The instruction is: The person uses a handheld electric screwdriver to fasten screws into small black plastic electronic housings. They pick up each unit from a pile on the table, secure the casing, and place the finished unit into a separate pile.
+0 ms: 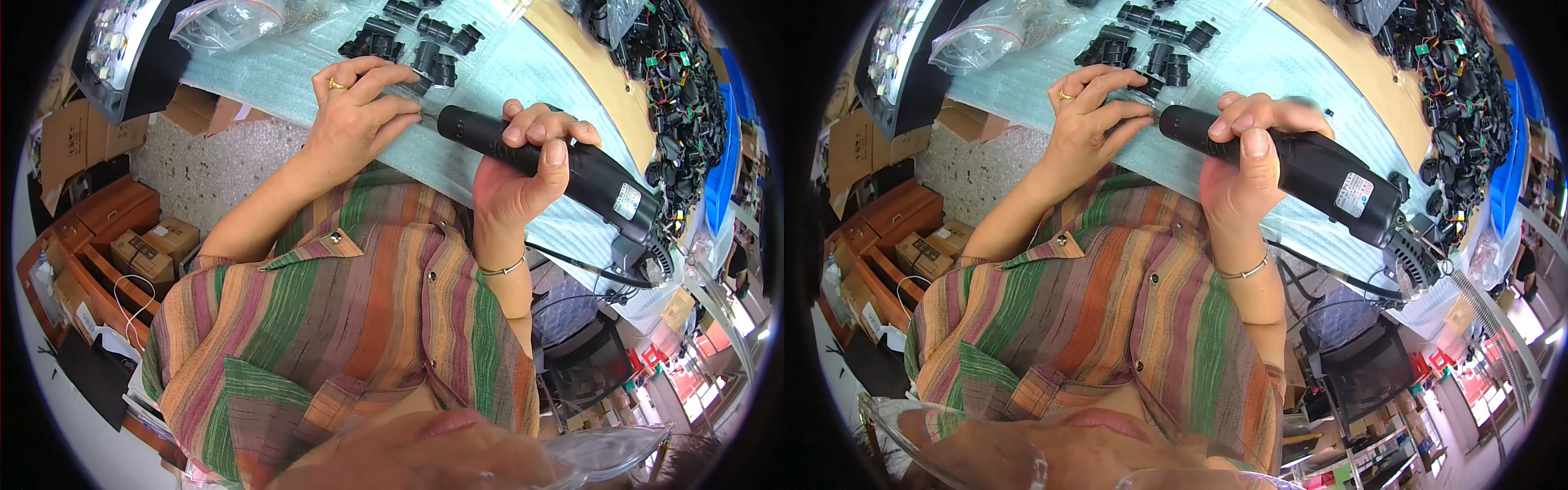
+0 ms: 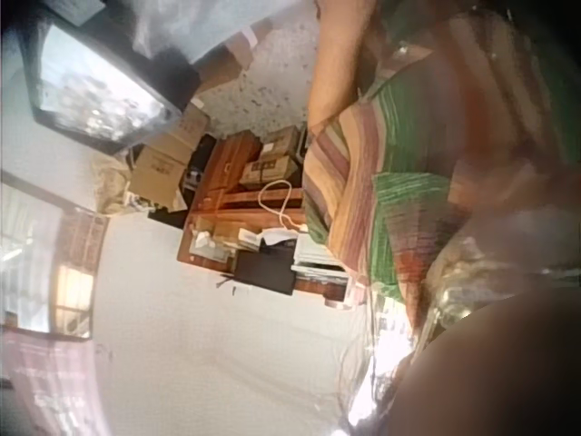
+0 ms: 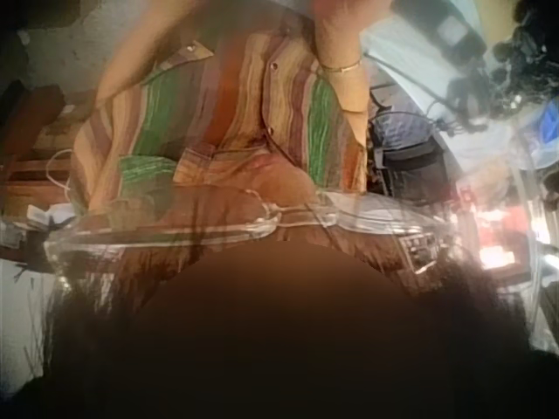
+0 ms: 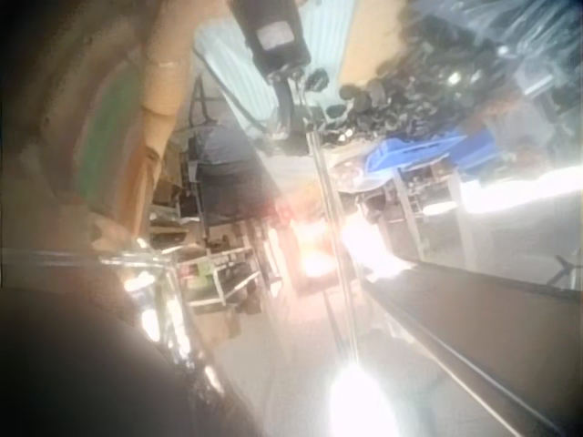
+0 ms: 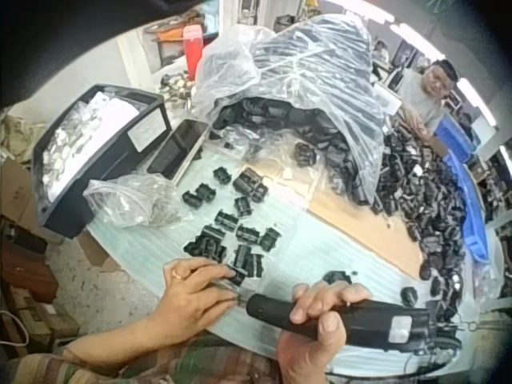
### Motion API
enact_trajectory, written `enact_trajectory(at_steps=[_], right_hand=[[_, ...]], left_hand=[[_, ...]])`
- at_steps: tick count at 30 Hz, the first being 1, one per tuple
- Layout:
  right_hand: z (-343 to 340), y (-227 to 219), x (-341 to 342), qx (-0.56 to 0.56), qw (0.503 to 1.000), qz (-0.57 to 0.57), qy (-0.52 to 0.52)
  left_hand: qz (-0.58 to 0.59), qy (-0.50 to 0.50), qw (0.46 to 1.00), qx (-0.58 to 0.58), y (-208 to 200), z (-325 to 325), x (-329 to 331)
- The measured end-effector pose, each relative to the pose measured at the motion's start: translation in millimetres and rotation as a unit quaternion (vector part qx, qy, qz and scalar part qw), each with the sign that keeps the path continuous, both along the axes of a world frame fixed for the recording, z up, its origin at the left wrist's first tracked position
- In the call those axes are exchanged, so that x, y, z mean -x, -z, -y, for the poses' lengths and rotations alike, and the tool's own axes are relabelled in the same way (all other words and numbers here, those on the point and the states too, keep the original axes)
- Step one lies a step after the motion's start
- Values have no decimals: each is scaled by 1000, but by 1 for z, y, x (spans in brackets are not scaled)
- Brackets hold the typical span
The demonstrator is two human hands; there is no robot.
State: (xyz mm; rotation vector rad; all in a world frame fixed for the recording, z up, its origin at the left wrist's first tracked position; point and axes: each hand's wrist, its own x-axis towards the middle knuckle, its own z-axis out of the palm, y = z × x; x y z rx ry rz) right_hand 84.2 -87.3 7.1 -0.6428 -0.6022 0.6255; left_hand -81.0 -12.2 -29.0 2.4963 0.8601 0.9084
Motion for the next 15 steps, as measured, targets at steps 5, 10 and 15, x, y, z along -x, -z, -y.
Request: enact_trajectory(at_steps=[5,10,15], right_hand=[[3,-3,-3,-15,1000,-9,2],[6,-3,-8,-17,1000,4,14],[9,-4,-10,0,1000,-10,17]], left_hand=[[-5,6,1000,4,-3,2,-5],[-25,9,999,-23,-6,1,-4],[-28,7,999,-46,-5,2,-4]])
